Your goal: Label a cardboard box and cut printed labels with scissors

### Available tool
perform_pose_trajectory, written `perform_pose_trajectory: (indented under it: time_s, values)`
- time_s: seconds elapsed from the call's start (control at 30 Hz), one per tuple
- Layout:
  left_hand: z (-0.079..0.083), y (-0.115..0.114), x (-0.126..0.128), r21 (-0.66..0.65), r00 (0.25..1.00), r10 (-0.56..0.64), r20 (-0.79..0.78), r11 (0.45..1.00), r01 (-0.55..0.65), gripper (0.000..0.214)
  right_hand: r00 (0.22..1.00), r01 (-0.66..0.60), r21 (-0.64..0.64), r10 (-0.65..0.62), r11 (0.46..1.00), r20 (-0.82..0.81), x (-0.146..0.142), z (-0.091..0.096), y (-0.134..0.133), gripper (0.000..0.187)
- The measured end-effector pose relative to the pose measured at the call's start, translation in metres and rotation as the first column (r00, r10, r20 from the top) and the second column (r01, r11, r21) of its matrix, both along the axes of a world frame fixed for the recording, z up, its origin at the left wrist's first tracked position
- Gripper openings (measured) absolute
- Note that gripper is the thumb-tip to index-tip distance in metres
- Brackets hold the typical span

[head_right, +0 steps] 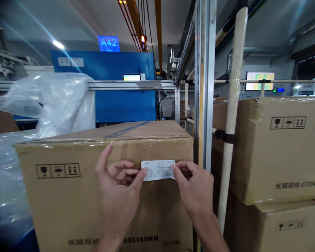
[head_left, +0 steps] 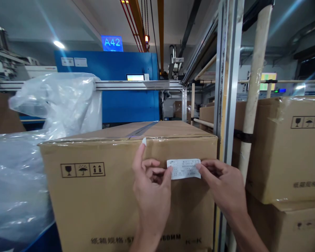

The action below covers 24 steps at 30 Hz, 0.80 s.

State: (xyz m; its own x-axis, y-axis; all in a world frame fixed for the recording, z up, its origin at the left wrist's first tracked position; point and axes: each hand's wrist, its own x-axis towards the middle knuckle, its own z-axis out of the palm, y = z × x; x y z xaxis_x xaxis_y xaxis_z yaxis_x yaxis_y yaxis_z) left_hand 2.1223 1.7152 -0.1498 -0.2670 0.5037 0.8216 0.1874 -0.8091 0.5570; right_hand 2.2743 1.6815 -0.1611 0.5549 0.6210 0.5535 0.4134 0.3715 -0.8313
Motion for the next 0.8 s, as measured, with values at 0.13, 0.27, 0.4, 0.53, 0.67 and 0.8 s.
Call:
perform_pose_trajectory:
  time_s: [0.13,0.27,0.4,0.53,0.67,0.8]
  values:
    - [0.0003,-0.0010,0.0001,-0.014,1.000,0.003,0.003,1.000,-0.003,0.084,1.000,-0.001,-0.005,0.001,1.000,0.001,0.0011,-0.0011,0.0008,0.024]
    - [0.0002,-0.0017,0.0009,-0.011,1.000,-0.005,0.008,1.000,0.005,0.083,1.000,-0.011,-0.009,0.011,1.000,0.006,0.0010,-0.0015,-0.0003,0.024]
    - [0.0000,-0.0015,0.0008,-0.005,1.000,-0.007,-0.001,1.000,0.007,0.083,1.000,0.006,-0.015,-0.005,1.000,0.011,0.0005,-0.0003,-0.0022,0.023]
    - [0.0003,-0.0002,0.0003,-0.006,1.000,0.001,-0.001,1.000,-0.001,0.082,1.000,0.010,-0.016,-0.009,1.000,0.013,0.0004,0.0000,-0.0013,0.025]
    - [0.0004,0.0005,0.0009,0.000,1.000,0.016,-0.005,1.000,-0.016,0.082,1.000,0.009,-0.013,-0.009,1.000,0.015,0.0006,-0.0008,0.0000,0.026]
    - [0.0009,0.0002,0.0017,0.001,1.000,0.027,-0.005,1.000,-0.027,0.081,1.000,0.021,-0.013,-0.021,1.000,0.017,0.0007,-0.0011,-0.0001,0.026]
